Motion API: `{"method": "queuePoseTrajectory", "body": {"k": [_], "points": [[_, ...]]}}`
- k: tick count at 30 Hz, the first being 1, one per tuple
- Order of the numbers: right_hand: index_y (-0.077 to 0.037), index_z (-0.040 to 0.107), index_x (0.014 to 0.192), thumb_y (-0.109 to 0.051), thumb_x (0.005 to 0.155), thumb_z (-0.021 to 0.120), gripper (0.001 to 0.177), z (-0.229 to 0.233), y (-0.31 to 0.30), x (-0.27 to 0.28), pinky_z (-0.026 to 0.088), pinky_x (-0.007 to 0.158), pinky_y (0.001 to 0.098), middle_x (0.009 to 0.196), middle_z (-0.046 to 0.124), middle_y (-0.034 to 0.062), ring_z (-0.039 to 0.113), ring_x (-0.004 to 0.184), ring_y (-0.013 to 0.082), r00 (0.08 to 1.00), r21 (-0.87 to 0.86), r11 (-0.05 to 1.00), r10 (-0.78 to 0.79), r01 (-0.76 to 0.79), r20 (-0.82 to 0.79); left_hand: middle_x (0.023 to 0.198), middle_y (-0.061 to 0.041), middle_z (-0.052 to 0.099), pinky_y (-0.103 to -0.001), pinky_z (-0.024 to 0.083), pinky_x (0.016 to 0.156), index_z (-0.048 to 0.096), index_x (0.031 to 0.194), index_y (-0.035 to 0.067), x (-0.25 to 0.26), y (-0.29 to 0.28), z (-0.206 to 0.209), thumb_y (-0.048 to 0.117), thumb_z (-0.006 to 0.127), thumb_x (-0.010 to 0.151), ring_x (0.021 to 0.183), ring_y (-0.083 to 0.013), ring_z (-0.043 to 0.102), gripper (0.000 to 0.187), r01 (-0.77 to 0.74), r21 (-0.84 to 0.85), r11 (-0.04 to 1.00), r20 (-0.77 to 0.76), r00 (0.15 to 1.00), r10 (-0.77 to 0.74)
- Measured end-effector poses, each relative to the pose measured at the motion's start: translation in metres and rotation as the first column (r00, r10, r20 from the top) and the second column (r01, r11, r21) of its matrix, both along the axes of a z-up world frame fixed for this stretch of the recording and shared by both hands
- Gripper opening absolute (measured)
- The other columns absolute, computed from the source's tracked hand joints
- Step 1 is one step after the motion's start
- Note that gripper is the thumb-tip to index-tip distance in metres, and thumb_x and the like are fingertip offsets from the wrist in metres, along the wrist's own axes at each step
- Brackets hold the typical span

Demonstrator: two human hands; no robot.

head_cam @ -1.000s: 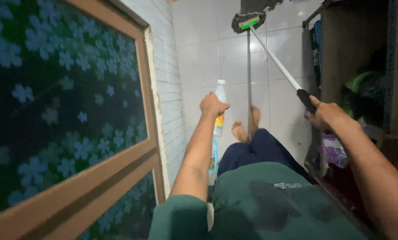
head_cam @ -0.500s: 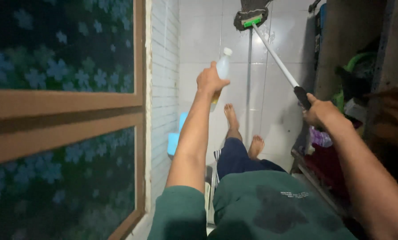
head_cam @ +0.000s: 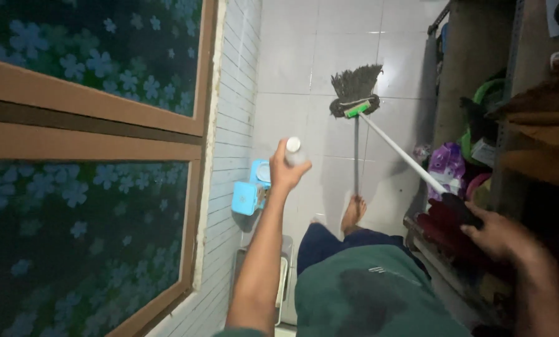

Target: Mopping a hallway floor using a manual mop and dispensing cleaning liquid from a bottle.

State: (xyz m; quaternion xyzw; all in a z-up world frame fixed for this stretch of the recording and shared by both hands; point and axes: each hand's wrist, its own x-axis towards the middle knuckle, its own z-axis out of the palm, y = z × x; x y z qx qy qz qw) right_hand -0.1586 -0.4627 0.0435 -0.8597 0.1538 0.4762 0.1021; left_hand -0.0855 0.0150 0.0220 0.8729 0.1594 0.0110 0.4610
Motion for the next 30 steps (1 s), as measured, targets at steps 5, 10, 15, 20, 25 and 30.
{"method": "queuePoseTrajectory", "body": {"k": [5,10,15,20,25,30], "points": [[-0.036,0.045,0.158,-0.041,0.102,0.054,0.056,0.037,0.088,0.087,0.061,0.072,0.0435,0.108,0.08,0.0216,0.078,0.083,0.0363,0.999,-0.014,0.999,0.046,-0.046,-0.009,0.085,0.001,0.069,-0.037,0.051,0.071,0.063,0.107,0.022,-0.057,0.01,0.026,0.029,0.084,0.055,0.077,-0.0201,0.06,0.056,-0.113,0.006,0.994,-0.123,0.986,0.113],[-0.019,0.069,0.143,-0.032,0.09,0.07,0.055,-0.086,0.119,0.155,0.059,0.079,0.0625,0.112,0.077,0.0262,0.073,0.103,0.0469,0.859,-0.006,0.998,0.051,-0.056,0.509,0.12,-0.008,0.073,-0.053,0.051,0.104,0.063,0.12,0.025,-0.098,0.028,0.021,0.019,0.089,0.06,0.124,-0.0345,0.064,0.066,-0.107,-0.035,0.994,-0.25,0.964,0.095],[-0.014,0.065,0.147,-0.033,0.096,0.068,0.055,-0.084,0.132,0.151,0.057,0.077,0.068,0.117,0.072,0.0369,0.069,0.107,0.0552,0.871,-0.01,1.0,0.0,0.006,0.492,0.121,-0.008,0.073,-0.054,0.05,0.106,0.063,0.121,0.025,-0.112,0.051,0.026,0.017,0.09,0.06,0.125,-0.0348,0.063,0.067,-0.112,-0.074,0.991,-0.245,0.965,0.091],[-0.017,0.046,0.151,-0.028,0.108,0.048,0.045,0.052,0.167,0.048,0.056,0.091,0.0588,0.121,0.066,0.0298,0.066,0.108,0.0477,0.968,0.011,0.992,-0.126,0.126,0.217,0.086,0.003,0.072,-0.035,0.051,0.07,0.064,0.102,0.022,-0.111,0.079,0.017,0.02,0.085,0.058,0.078,-0.0172,0.065,0.049,0.003,-0.035,0.999,-0.013,1.0,-0.004],[-0.032,0.017,0.168,-0.044,0.102,0.046,0.073,0.0,0.137,-0.099,0.053,0.105,0.0537,0.15,0.054,0.0281,0.06,0.132,0.0443,0.985,-0.122,0.978,-0.172,0.168,-0.024,0.083,-0.002,0.06,-0.04,0.046,0.067,0.061,0.098,0.016,-0.101,0.111,0.01,0.028,0.083,0.055,0.076,-0.0201,0.053,0.049,-0.007,-0.013,1.0,-0.232,0.973,0.004],[-0.036,0.028,0.164,-0.045,0.1,0.052,0.069,-0.036,0.135,-0.177,0.058,0.102,0.0457,0.139,0.072,0.0158,0.071,0.124,0.0378,0.979,-0.196,0.97,-0.168,0.144,-0.117,0.08,0.0,0.059,-0.038,0.043,0.061,0.056,0.097,0.018,-0.089,0.129,0.017,0.027,0.082,0.062,0.072,-0.0176,0.052,0.045,0.118,-0.033,0.992,-0.164,0.979,-0.122]]}}
